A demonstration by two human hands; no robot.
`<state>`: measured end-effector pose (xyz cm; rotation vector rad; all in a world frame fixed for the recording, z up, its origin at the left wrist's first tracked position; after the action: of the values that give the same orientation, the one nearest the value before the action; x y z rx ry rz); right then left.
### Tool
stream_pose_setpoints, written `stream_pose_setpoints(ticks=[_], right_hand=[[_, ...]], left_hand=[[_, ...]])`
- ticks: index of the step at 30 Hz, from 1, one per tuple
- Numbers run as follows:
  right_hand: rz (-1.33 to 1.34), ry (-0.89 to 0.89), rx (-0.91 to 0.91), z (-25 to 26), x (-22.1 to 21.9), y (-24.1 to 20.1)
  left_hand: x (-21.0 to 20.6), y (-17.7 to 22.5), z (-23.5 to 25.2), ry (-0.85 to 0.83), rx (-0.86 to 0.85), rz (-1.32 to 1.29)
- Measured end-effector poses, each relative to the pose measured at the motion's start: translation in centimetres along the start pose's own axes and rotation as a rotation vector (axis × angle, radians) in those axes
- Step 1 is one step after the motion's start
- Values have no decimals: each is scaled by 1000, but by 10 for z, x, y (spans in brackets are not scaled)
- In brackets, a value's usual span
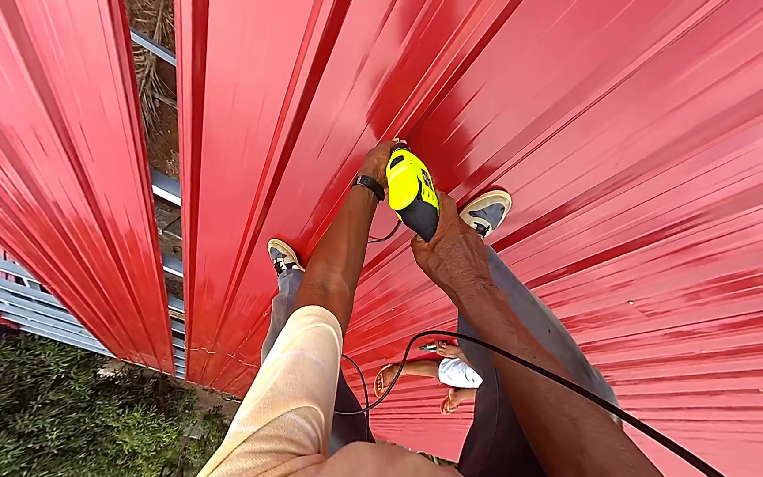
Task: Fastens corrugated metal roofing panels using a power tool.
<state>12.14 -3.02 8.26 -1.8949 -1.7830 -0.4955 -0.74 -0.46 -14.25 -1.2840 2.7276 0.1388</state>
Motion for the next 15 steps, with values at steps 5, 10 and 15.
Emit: stream_pose_setpoints(ticks=[5,10,15], right_hand=[[-33,-6,-15,1,-2,-8],[-58,-7,-14,1,-7,1],[-61,-7,-14,1,-9,1]], left_hand=[[1,4,0,-9,-23,74],[7,-4,-5,84,-26,66],[30,-26,-66,-42,-4,60]])
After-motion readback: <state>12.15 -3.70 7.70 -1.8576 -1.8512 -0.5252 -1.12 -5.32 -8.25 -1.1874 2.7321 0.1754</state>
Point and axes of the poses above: each hand's wrist, its own z-axis towards the middle knuckle, its own x-axis out of the back of the hand, y = z × x, the point moved 1 cm from there along z, towards the middle knuckle, and after that the axes turned 7 degrees about -z, right-handed, at the moved point
